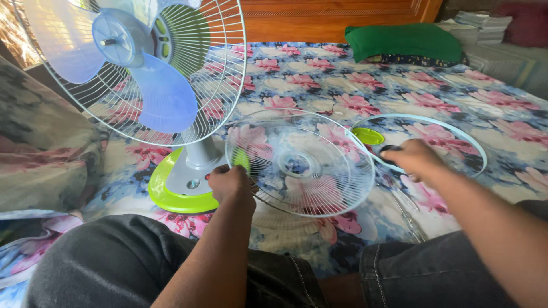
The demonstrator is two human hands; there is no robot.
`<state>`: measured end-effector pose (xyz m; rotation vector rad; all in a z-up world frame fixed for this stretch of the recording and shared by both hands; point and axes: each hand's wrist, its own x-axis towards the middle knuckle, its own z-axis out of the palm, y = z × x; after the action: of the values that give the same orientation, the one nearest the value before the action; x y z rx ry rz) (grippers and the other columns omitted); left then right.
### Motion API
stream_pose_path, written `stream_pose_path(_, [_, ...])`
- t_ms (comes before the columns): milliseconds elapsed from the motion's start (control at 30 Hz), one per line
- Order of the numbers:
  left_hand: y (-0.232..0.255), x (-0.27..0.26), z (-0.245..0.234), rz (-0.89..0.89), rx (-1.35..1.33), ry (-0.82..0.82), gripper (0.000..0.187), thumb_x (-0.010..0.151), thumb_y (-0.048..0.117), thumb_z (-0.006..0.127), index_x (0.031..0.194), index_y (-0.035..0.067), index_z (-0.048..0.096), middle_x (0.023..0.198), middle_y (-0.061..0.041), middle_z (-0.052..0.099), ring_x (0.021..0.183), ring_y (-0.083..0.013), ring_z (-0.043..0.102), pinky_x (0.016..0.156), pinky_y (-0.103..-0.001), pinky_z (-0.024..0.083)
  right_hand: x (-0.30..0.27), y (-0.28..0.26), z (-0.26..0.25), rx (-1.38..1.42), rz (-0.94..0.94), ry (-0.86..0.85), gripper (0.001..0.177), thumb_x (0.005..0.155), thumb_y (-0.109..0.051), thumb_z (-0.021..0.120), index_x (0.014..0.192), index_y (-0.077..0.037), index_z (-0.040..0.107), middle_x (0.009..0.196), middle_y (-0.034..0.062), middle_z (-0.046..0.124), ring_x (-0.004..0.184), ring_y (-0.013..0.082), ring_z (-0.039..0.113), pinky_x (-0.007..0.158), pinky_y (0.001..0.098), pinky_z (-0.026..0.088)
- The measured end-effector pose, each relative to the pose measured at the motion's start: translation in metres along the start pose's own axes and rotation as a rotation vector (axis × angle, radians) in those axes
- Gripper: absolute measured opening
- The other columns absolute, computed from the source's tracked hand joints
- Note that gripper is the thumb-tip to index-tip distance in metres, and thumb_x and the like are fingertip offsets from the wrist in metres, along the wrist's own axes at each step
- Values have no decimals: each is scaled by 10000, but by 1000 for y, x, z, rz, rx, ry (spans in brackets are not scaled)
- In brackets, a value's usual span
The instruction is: The person reassembles a small electric fan by attaching the fan blades, securing the front grill with a screw, and fastening the rear grill. The fan is placed on a bed during the process.
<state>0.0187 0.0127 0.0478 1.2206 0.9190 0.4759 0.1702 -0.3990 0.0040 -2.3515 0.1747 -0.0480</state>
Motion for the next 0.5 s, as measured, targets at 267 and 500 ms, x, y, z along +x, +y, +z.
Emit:
stream_pose_path(267, [-6, 15, -1, 4, 3, 106, 359, 819, 116, 709, 1166, 34, 671, 1069, -178, 730, 851, -309, 747, 729, -422, 605, 47, 55, -46, -205, 422, -164, 352, 799, -359, 854, 941, -76, 700, 756, 88, 610, 649, 226, 545, 599, 407, 431])
stream_pose_path(500, [-4, 12, 4, -19, 7, 129, 354, 814, 97, 707, 1163, 43, 684, 1062, -171, 746, 855, -291, 753, 741, -402, 602, 56, 66, -4, -722, 34, -152, 467, 727, -459, 847, 999, -82, 800, 912, 115, 771, 830, 271, 723, 768, 414, 557])
